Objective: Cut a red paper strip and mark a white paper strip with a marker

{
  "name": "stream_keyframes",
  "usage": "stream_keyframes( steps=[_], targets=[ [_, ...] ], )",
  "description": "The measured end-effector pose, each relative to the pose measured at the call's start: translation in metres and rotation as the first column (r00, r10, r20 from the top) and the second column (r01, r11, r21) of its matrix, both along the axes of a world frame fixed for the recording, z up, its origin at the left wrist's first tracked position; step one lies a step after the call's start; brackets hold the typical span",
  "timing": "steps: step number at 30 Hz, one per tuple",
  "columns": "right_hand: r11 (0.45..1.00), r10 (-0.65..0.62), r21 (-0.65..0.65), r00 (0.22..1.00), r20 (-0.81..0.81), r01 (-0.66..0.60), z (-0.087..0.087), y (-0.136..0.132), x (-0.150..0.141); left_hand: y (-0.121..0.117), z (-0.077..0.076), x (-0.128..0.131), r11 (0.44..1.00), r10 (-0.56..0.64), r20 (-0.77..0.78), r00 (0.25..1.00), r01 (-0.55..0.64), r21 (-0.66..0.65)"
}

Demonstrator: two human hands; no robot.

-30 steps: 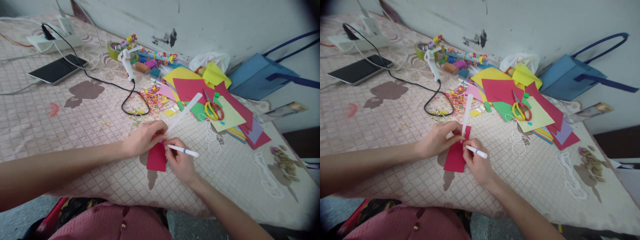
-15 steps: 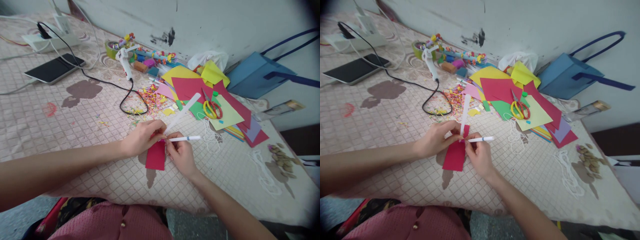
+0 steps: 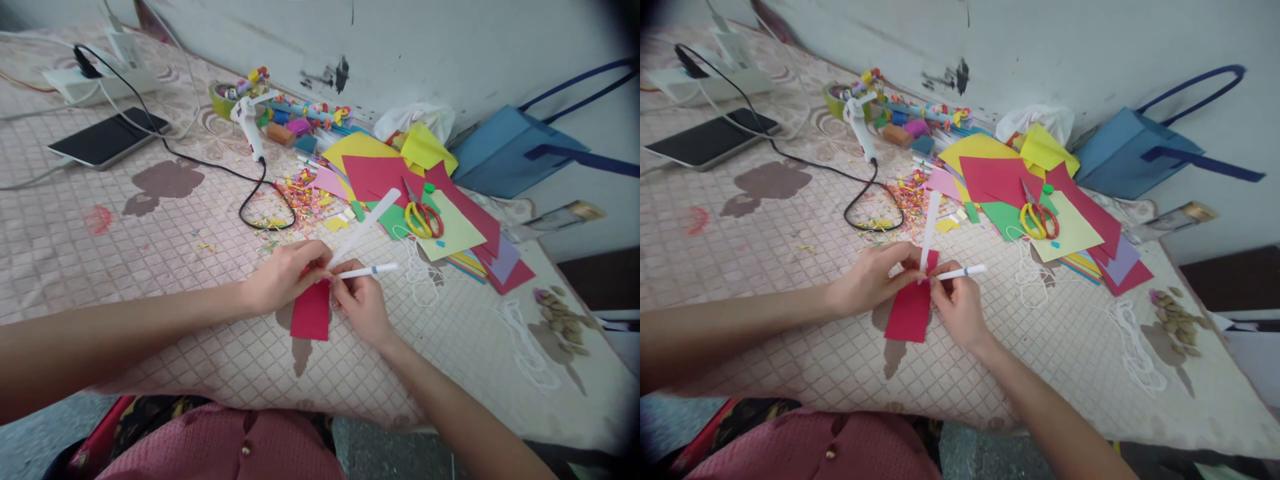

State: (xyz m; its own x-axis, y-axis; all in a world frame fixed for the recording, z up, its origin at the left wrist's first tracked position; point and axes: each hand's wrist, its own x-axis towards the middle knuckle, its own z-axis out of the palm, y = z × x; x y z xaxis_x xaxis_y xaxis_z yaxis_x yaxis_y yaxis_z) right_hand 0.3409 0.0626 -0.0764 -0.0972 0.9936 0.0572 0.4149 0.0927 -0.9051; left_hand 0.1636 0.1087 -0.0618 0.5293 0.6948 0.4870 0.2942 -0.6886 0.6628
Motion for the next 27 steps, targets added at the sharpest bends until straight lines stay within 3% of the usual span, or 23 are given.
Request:
stream_keyframes(
  steps=[9, 17, 24, 27],
  targets=[
    [0.979, 0.148, -0.125, 0.981, -0.123, -0.163, 0.003, 0.026, 0.008, 0.001, -0.001, 0.000, 0.999, -0.017, 0.012, 1.000, 0.016, 0.042],
    [0.888, 0.351, -0.228, 0.908, -0.228, -0.400, 0.011, 0.053, 0.012, 0.001, -0.001, 0.000, 0.999, -0.013, -0.009, 1.000, 0.013, 0.036],
    [0.850, 0.421, -0.221, 0.870, -0.258, -0.477, 0.014, 0.064, 0.011, 0.001, 0.000, 0.000, 0.998, 0.000, -0.011, 1.000, 0.001, 0.055],
    [0.866, 0.395, -0.213, 0.880, -0.265, -0.453, 0.010, 0.062, 0.011, 0.001, -0.001, 0.000, 0.999, 0.005, -0.022, 1.000, -0.004, 0.052]
  ],
)
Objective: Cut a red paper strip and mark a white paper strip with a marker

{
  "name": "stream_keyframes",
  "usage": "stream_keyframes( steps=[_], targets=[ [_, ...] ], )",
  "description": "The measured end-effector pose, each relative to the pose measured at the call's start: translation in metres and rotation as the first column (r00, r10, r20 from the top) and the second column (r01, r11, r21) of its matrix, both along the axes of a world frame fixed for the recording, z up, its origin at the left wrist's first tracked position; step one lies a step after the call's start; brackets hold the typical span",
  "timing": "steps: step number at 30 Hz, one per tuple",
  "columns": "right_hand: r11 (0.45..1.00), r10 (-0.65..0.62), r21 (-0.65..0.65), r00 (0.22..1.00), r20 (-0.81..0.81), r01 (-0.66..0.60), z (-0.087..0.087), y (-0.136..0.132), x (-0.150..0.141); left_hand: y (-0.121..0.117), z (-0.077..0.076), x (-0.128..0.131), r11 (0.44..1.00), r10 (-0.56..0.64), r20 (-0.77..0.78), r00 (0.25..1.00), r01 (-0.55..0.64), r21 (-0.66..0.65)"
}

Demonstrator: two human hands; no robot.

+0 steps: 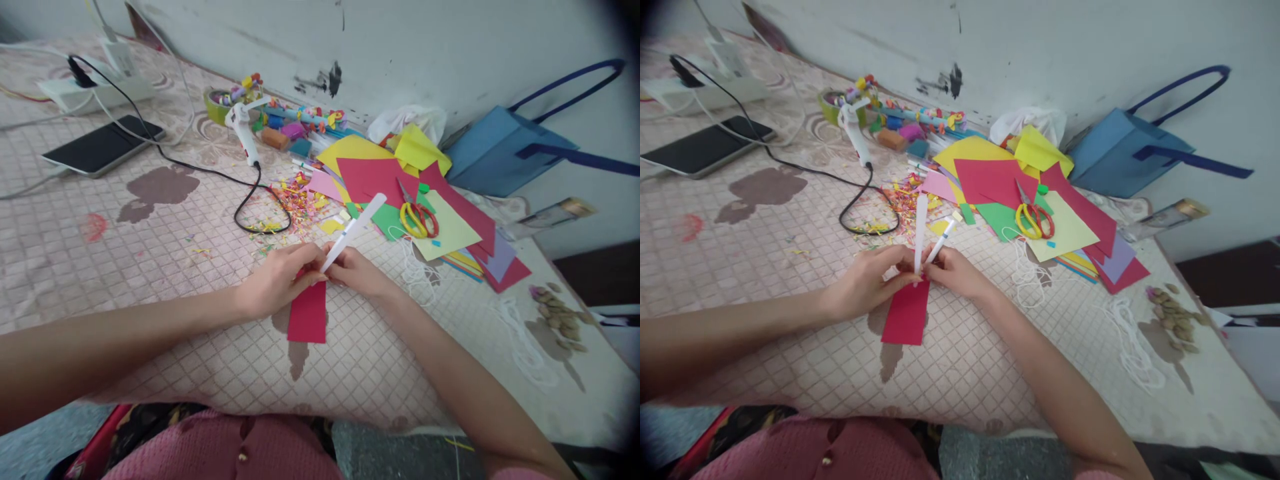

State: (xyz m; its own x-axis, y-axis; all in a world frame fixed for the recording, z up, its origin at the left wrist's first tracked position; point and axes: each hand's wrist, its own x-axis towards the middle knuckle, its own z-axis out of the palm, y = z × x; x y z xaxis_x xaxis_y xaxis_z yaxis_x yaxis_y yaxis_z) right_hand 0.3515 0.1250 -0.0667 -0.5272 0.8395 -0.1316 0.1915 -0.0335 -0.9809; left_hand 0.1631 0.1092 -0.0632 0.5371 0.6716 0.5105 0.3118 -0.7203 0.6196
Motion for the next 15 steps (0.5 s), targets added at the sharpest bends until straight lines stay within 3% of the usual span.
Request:
stream_keyframes(
  steps=[3, 7, 11, 15],
  targets=[
    [0.978, -0.200, 0.049, 0.976, -0.084, 0.205, -0.004, -0.010, -0.001, -0.001, 0.000, -0.002, 1.000, 0.012, 0.030, 0.999, -0.011, -0.012],
    [0.868, -0.472, 0.026, 0.842, -0.260, 0.495, -0.005, -0.029, 0.002, 0.000, 0.005, -0.009, 0.995, 0.082, 0.127, 0.989, -0.074, -0.063],
    [0.763, -0.601, 0.083, 0.750, -0.277, 0.641, -0.002, -0.039, 0.009, 0.009, 0.008, -0.021, 0.978, 0.191, 0.189, 0.963, -0.172, -0.115],
    [0.692, -0.645, 0.236, 0.731, -0.220, 0.682, 0.003, -0.042, 0.015, 0.020, 0.007, -0.031, 0.967, 0.235, 0.222, 0.946, -0.206, -0.148]
  ],
)
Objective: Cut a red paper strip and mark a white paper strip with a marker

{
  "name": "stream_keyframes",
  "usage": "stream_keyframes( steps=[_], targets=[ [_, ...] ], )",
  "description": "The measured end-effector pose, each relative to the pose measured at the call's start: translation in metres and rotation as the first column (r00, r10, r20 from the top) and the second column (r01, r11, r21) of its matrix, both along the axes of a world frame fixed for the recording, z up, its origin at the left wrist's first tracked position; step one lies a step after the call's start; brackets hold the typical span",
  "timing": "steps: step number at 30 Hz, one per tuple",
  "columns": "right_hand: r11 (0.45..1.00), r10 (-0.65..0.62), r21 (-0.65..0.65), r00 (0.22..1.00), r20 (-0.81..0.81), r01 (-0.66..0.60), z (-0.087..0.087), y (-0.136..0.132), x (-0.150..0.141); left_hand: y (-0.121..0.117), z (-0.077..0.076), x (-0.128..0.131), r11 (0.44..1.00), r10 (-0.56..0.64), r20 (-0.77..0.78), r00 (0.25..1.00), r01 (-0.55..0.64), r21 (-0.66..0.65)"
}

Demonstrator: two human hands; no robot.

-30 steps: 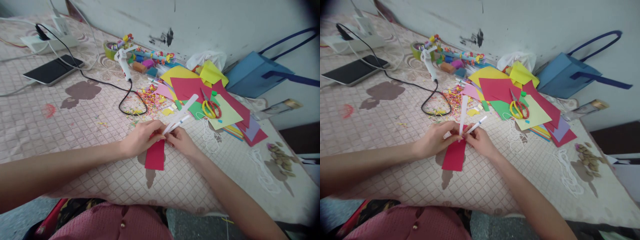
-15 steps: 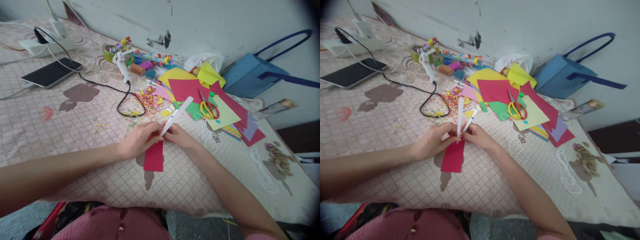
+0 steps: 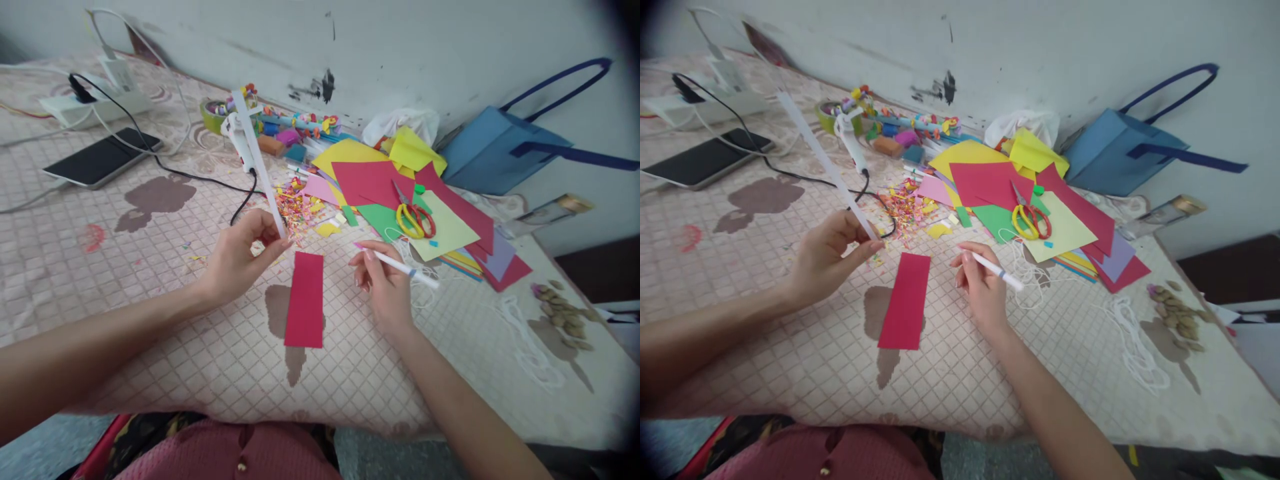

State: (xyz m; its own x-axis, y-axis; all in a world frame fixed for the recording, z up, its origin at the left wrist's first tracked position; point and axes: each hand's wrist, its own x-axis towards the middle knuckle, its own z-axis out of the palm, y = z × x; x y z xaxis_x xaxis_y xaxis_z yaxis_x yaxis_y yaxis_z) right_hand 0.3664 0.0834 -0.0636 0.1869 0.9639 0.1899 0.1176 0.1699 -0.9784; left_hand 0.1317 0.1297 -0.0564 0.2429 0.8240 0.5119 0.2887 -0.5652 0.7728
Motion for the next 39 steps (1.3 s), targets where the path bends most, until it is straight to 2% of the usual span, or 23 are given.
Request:
stream_keyframes(
  steps=[4, 7, 9, 12, 14, 16, 18, 22, 24, 26, 29, 32, 35, 39],
  targets=[
    [0.999, 0.006, 0.047, 0.985, 0.171, -0.014, 0.003, -0.011, 0.002, 0.005, 0.000, -0.004, 1.000, -0.008, 0.008, 1.000, 0.008, -0.030],
    [0.997, 0.062, 0.022, 0.933, 0.355, -0.075, 0.001, -0.025, 0.004, 0.006, 0.001, -0.005, 1.000, 0.010, -0.015, 1.000, -0.011, -0.017],
    [0.985, 0.140, 0.009, 0.843, 0.520, -0.170, -0.002, -0.035, 0.007, 0.007, 0.002, -0.006, 1.000, 0.018, -0.034, 0.999, -0.018, -0.002],
    [0.930, 0.249, 0.010, 0.651, 0.718, -0.367, -0.007, -0.043, 0.009, 0.008, 0.002, -0.009, 1.000, 0.017, -0.057, 0.998, -0.016, 0.005],
    [0.899, 0.279, -0.010, 0.555, 0.784, -0.439, -0.009, -0.045, 0.008, 0.009, 0.001, -0.012, 0.999, 0.029, -0.075, 0.997, -0.027, 0.016],
    [0.890, 0.292, -0.044, 0.493, 0.820, -0.454, -0.011, -0.045, 0.005, 0.011, 0.001, -0.015, 0.999, 0.045, -0.091, 0.995, -0.042, 0.035],
    [0.891, 0.299, -0.076, 0.454, 0.839, -0.448, -0.011, -0.043, 0.001, 0.012, 0.000, -0.018, 0.998, 0.047, -0.103, 0.994, -0.043, 0.045],
    [0.890, 0.308, -0.100, 0.425, 0.851, -0.444, -0.010, -0.037, -0.005, 0.016, 0.001, -0.021, 0.999, 0.031, -0.099, 0.995, -0.028, 0.024],
    [0.885, 0.311, -0.095, 0.429, 0.848, -0.455, -0.011, -0.036, -0.006, 0.018, 0.002, -0.022, 1.000, 0.020, -0.095, 0.995, -0.020, -0.001],
    [0.883, 0.323, -0.087, 0.465, 0.824, -0.460, -0.011, -0.035, -0.005, 0.019, 0.004, -0.023, 1.000, 0.014, -0.102, 0.995, -0.016, -0.016],
    [0.909, 0.333, -0.067, 0.623, 0.708, -0.411, -0.007, -0.034, -0.004, 0.020, 0.006, -0.021, 1.000, 0.013, -0.121, 0.993, -0.014, -0.007],
    [0.957, 0.260, -0.035, 0.797, 0.544, -0.288, 0.001, -0.022, -0.003, 0.021, 0.009, -0.017, 1.000, -0.014, -0.119, 0.993, 0.012, -0.016],
    [0.981, 0.178, -0.016, 0.876, 0.447, -0.191, 0.008, 0.000, -0.005, 0.018, 0.014, -0.010, 0.998, -0.046, -0.088, 0.995, 0.042, -0.041],
    [0.981, 0.170, 0.043, 0.944, 0.281, -0.190, 0.009, 0.023, -0.015, 0.008, 0.018, 0.002, 0.994, -0.097, -0.045, 0.994, 0.094, -0.062]
  ],
)
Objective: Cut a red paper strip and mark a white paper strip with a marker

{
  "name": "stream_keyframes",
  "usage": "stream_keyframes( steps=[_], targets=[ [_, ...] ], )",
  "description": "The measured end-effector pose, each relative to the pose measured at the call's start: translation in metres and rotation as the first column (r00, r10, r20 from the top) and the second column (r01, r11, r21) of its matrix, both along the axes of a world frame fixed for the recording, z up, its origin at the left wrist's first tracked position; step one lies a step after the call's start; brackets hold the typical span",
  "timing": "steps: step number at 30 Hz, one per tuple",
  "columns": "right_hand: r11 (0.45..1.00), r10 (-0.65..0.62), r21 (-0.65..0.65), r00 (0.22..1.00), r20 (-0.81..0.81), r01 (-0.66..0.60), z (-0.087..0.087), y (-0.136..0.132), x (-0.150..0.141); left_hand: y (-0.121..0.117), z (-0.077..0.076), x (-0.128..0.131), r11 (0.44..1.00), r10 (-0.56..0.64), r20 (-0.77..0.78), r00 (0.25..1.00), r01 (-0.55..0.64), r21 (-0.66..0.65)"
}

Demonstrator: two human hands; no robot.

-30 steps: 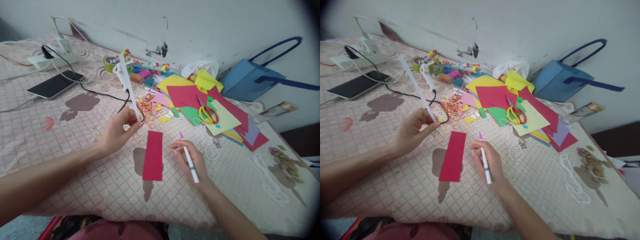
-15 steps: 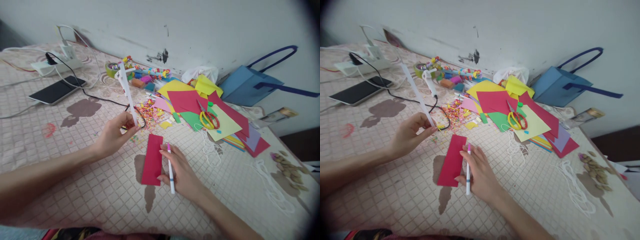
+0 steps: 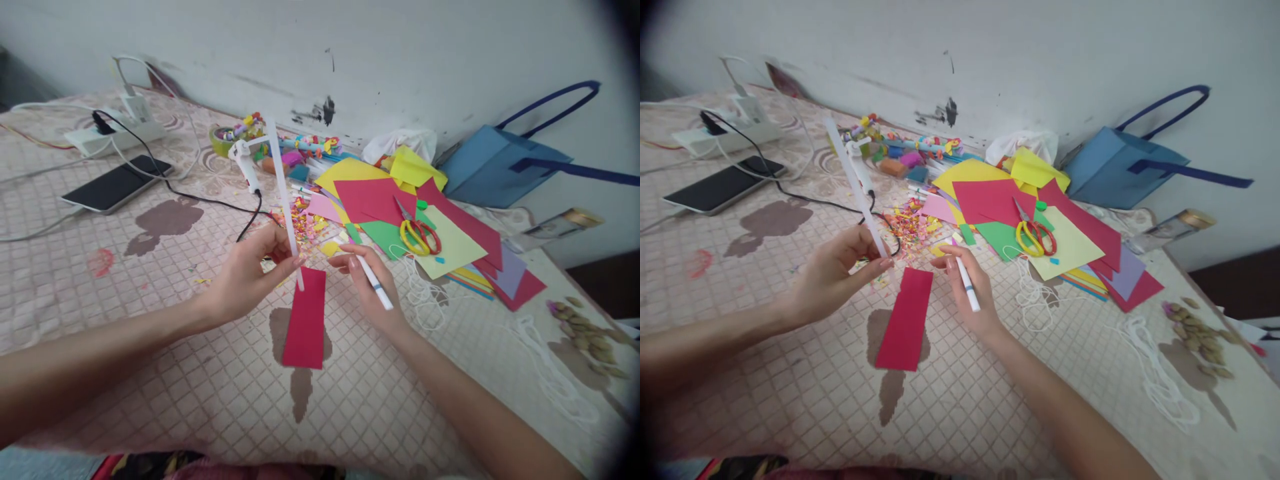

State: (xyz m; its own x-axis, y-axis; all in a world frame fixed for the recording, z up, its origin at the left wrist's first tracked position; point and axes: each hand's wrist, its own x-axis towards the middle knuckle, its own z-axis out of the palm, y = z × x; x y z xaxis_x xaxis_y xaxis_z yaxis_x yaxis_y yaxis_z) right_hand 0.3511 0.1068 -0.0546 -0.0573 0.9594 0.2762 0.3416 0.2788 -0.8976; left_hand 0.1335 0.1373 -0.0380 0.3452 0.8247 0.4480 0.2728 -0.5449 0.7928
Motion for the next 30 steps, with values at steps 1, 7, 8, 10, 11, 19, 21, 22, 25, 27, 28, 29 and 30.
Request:
stream_keyframes(
  steps=[1, 7, 8, 10, 11, 19, 21, 22, 25, 27, 28, 29, 30],
  targets=[
    [1.000, -0.008, 0.007, 1.000, -0.018, 0.008, -0.001, 0.001, -0.002, -0.004, 0.000, 0.002, 1.000, -0.008, 0.000, 1.000, 0.008, 0.001],
    [0.999, 0.010, -0.043, 1.000, 0.020, -0.009, -0.007, -0.027, -0.002, -0.020, -0.002, 0.009, 0.996, 0.004, -0.105, 0.994, 0.005, 0.084],
    [0.998, 0.024, -0.065, 0.999, 0.034, -0.022, -0.007, -0.034, 0.000, -0.021, -0.003, 0.010, 0.995, 0.007, -0.122, 0.993, 0.004, 0.096],
    [0.998, 0.043, -0.048, 0.993, 0.110, -0.038, -0.007, -0.048, 0.005, -0.023, -0.005, 0.010, 0.993, 0.001, -0.142, 0.990, 0.015, 0.115],
    [0.998, 0.065, -0.019, 0.980, 0.190, -0.062, -0.007, -0.055, 0.008, -0.023, -0.005, 0.011, 0.992, -0.007, -0.148, 0.989, 0.026, 0.123],
    [0.901, 0.225, 0.183, 0.784, 0.579, -0.393, -0.010, -0.087, 0.020, -0.028, -0.007, 0.015, 0.987, -0.062, -0.165, 0.984, 0.085, 0.140],
    [0.896, 0.191, 0.214, 0.773, 0.606, -0.389, -0.012, -0.092, 0.019, -0.028, -0.007, 0.016, 0.987, -0.060, -0.176, 0.983, 0.085, 0.137],
    [0.896, 0.182, 0.219, 0.769, 0.613, -0.387, -0.013, -0.095, 0.019, -0.029, -0.007, 0.016, 0.987, -0.061, -0.180, 0.982, 0.086, 0.138],
    [0.905, 0.177, 0.194, 0.751, 0.636, -0.378, -0.014, -0.101, 0.018, -0.030, -0.009, 0.016, 0.986, -0.062, -0.186, 0.981, 0.089, 0.139],
    [0.903, 0.187, 0.177, 0.729, 0.658, -0.392, -0.014, -0.103, 0.017, -0.030, -0.009, 0.016, 0.986, -0.065, -0.181, 0.981, 0.091, 0.139],
    [0.899, 0.191, 0.176, 0.720, 0.668, -0.402, -0.014, -0.103, 0.017, -0.031, -0.010, 0.016, 0.986, -0.063, -0.178, 0.982, 0.089, 0.138],
    [0.893, 0.195, 0.178, 0.712, 0.675, -0.413, -0.014, -0.103, 0.016, -0.031, -0.010, 0.016, 0.987, -0.061, -0.176, 0.982, 0.086, 0.138],
    [0.888, 0.200, 0.179, 0.708, 0.678, -0.423, -0.014, -0.103, 0.016, -0.031, -0.010, 0.016, 0.987, -0.058, -0.177, 0.982, 0.083, 0.137]
  ],
)
